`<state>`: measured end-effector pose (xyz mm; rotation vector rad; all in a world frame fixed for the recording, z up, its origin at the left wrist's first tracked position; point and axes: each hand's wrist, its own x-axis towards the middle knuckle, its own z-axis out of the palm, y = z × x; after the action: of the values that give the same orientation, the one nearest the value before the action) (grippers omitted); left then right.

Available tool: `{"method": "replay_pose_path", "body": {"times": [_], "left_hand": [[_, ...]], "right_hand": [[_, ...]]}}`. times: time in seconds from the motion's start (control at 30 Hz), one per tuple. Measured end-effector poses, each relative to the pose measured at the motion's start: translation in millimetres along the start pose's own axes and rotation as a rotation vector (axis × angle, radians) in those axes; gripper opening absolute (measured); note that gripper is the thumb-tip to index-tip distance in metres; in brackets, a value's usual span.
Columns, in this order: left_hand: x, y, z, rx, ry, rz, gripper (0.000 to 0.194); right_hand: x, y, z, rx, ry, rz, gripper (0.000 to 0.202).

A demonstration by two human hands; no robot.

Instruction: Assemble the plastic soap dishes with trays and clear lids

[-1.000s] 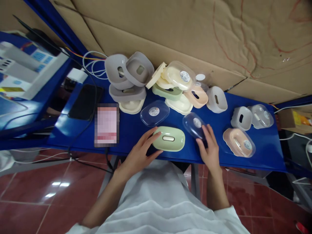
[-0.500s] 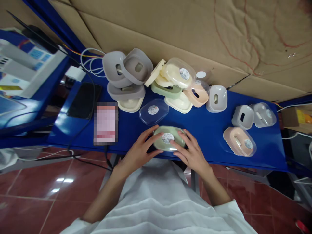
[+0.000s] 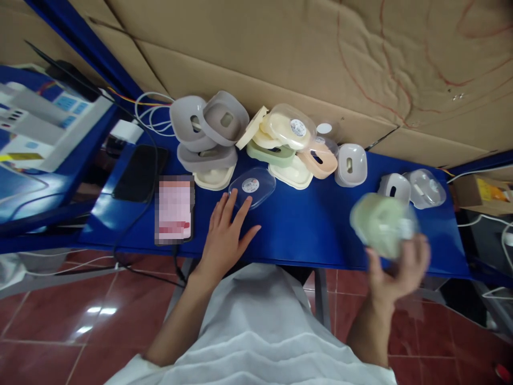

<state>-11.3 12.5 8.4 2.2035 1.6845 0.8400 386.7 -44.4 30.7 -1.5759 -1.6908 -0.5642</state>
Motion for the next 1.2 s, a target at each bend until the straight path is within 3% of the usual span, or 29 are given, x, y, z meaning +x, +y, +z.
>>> {"method": "replay_pose_path", "body": {"times": [0.07, 0.13, 0.23, 0.37, 0.43, 0.5, 0.6, 0.63, 0.73, 0.77, 0.87, 0.93, 1.03, 1.2], "left_hand": [[2, -3, 4.7, 0.031, -0.031, -0.005, 0.066], [1, -4, 8.0, 0.021, -0.015, 0.005, 0.055], [-3, -4, 9.7, -0.001, 0.032, 0.031, 0.039], [-8, -3, 8.5, -0.031, 0.030, 0.077, 0.028], [-10, -3, 7.8, -0.038, 0.032, 0.089, 0.031], [-12, -5, 7.3, -0.020, 0.022, 0.102, 0.039], [-12, -6, 7.2, 0.014, -0.018, 0.131, 0.047], [-12, -7, 7.2, 0.017, -0.029, 0.138, 0.047], [-13, -6, 6.8, -0.004, -0.041, 0.143, 0.048], [-14, -7, 6.4, -0.012, -0.042, 0.141, 0.049], [-18, -8, 4.5, -0.029, -0.035, 0.138, 0.048], [-22, -9, 3.1, -0.041, -0.024, 0.125, 0.047], [-26, -10, 1.8, -0.084, -0.010, 0.105, 0.043], [-24, -10, 0.8, -0.161, -0.082, 0.158, 0.046]], "right_hand": [[-9, 51, -19, -0.176, 0.223, 0.209, 0.080], [-24, 99, -31, -0.281, 0.357, 0.304, 0.080], [-49, 150, -32, -0.374, 0.275, 0.377, 0.088], [-59, 168, -21, -0.327, -0.006, 0.406, 0.092], [-48, 161, -18, -0.301, -0.062, 0.369, 0.084], [-28, 141, -15, -0.306, 0.038, 0.305, 0.074], [12, 85, 1, -0.231, 0.223, 0.206, 0.057], [26, 61, 11, -0.156, 0.180, 0.188, 0.052], [65, -3, 57, 0.004, -0.264, 0.023, 0.058], [76, -17, 76, -0.016, -0.350, -0.009, 0.064], [102, -32, 127, -0.087, -0.481, -0.042, 0.078], [111, -26, 145, -0.113, -0.526, -0.011, 0.075], [107, -18, 138, -0.129, -0.512, 0.066, 0.056], [56, -48, 77, 0.019, -0.286, 0.124, 0.038]]}}
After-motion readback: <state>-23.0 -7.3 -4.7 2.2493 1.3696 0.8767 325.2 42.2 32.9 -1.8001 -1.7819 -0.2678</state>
